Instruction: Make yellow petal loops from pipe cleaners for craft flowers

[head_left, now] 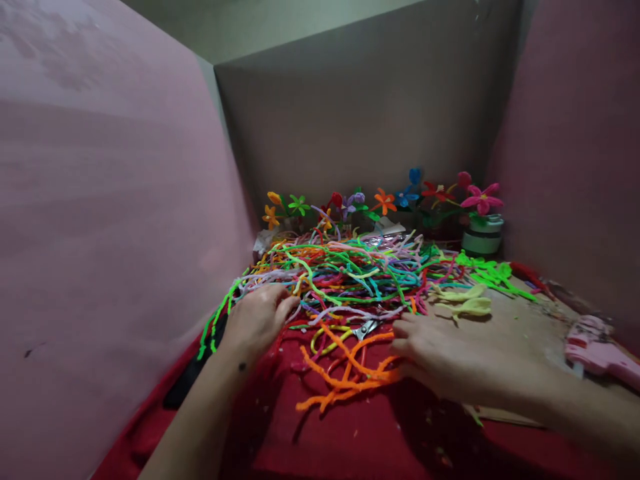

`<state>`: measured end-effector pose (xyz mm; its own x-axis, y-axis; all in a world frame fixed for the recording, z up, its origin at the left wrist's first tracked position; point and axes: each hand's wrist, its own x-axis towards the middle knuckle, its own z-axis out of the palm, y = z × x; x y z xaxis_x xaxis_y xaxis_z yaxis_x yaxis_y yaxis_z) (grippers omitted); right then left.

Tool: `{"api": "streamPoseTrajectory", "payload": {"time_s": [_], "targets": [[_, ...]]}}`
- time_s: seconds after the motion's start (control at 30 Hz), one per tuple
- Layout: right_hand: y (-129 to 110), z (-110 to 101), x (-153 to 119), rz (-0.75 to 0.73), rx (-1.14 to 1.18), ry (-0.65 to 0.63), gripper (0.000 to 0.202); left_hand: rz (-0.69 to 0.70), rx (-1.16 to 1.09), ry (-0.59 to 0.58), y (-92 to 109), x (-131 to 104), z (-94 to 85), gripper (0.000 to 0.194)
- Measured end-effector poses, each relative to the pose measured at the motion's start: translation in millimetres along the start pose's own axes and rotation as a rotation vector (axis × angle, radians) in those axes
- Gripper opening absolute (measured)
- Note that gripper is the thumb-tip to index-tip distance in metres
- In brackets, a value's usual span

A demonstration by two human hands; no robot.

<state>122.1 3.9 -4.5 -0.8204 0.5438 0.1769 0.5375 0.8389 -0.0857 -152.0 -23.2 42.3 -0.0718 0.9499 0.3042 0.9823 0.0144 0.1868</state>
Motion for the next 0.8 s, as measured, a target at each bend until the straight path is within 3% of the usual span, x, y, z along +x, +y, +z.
{"api": "streamPoseTrajectory", "payload": {"time_s": [0.17, 0.27, 0.37, 0.43, 0.53, 0.63, 0.7, 0.8], "targets": [[15.0, -25.3, 53.6, 0.068, 0.034, 0.073, 0.024, 0.201, 0.101, 0.135, 5.3, 73.8, 3.1, 0.025], [22.5, -23.2, 95.3, 0.168, -0.032, 0.246, 0.029, 0.167, 0.150, 0.071, -3.1, 118.4, 16.4, 0.035], [32.2, -12.6, 133.4, 0.232, -0.120, 0.335, 0.051, 0.105, 0.189, 0.019, -16.5, 139.2, 30.7, 0.056], [40.3, -5.8, 153.8, 0.294, -0.135, 0.319, 0.075, 0.122, 0.214, -0.033, -22.0, 135.8, 40.1, 0.061], [49.8, 2.7, 170.7, 0.286, -0.140, 0.185, 0.097, 0.216, 0.250, -0.064, -22.5, 110.3, 51.7, 0.041], [48.6, 12.5, 166.7, 0.191, -0.153, 0.045, 0.068, 0.289, 0.271, -0.043, -21.0, 74.4, 56.9, 0.031], [41.8, 20.6, 155.2, 0.131, -0.183, 0.052, 0.039, 0.390, 0.266, -0.069, -22.8, 52.4, 56.2, 0.032], [30.1, 32.7, 134.6, 0.048, -0.241, 0.136, 0.036, 0.485, 0.205, -0.141, -28.8, 28.7, 51.6, 0.037]]}}
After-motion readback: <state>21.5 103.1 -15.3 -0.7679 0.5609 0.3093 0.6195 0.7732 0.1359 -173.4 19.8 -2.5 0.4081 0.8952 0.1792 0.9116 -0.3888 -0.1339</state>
